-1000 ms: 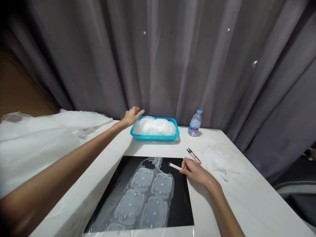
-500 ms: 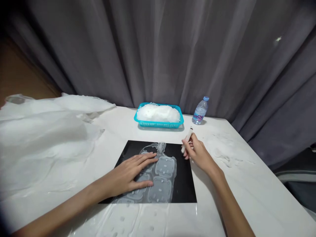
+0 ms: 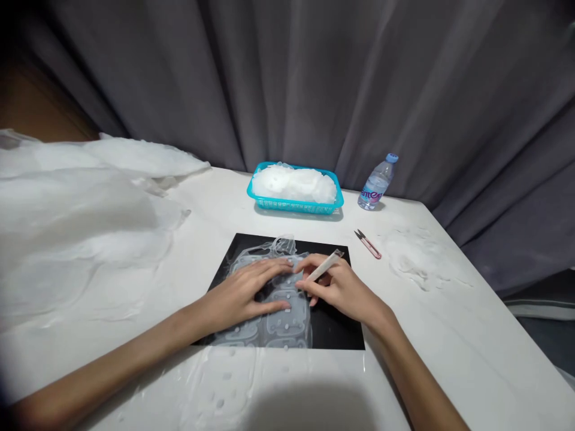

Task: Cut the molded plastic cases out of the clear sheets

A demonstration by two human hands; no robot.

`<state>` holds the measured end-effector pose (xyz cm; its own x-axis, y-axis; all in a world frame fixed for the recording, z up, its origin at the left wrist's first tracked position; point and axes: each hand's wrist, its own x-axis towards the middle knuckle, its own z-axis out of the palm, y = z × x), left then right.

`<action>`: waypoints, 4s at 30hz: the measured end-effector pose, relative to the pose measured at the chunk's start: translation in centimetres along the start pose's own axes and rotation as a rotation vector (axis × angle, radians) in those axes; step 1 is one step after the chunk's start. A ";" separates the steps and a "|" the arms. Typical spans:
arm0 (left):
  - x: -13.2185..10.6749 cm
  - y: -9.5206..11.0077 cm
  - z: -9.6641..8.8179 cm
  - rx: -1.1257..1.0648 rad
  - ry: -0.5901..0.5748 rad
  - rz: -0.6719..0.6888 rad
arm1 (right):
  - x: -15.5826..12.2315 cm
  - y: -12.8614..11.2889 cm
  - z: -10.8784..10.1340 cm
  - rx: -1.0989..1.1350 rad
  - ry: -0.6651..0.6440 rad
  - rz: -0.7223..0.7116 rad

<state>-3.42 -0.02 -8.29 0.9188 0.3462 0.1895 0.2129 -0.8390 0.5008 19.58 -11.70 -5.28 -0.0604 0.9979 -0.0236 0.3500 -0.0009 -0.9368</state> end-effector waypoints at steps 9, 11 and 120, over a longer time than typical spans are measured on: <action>-0.1 -0.9 0.6 -0.036 0.005 0.024 | -0.8 0.6 0.5 -0.225 -0.012 -0.127; 0.0 -1.0 0.8 -0.046 0.028 0.034 | -0.6 0.9 0.8 -0.192 -0.009 -0.121; -0.5 1.4 0.0 -0.461 0.229 -0.391 | 1.7 0.2 2.2 -0.170 0.059 -0.101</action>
<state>-3.58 -1.38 -7.64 0.6972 0.7135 0.0694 0.3060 -0.3838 0.8712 17.48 -10.15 -6.33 -0.0502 0.9944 0.0928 0.4981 0.1055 -0.8606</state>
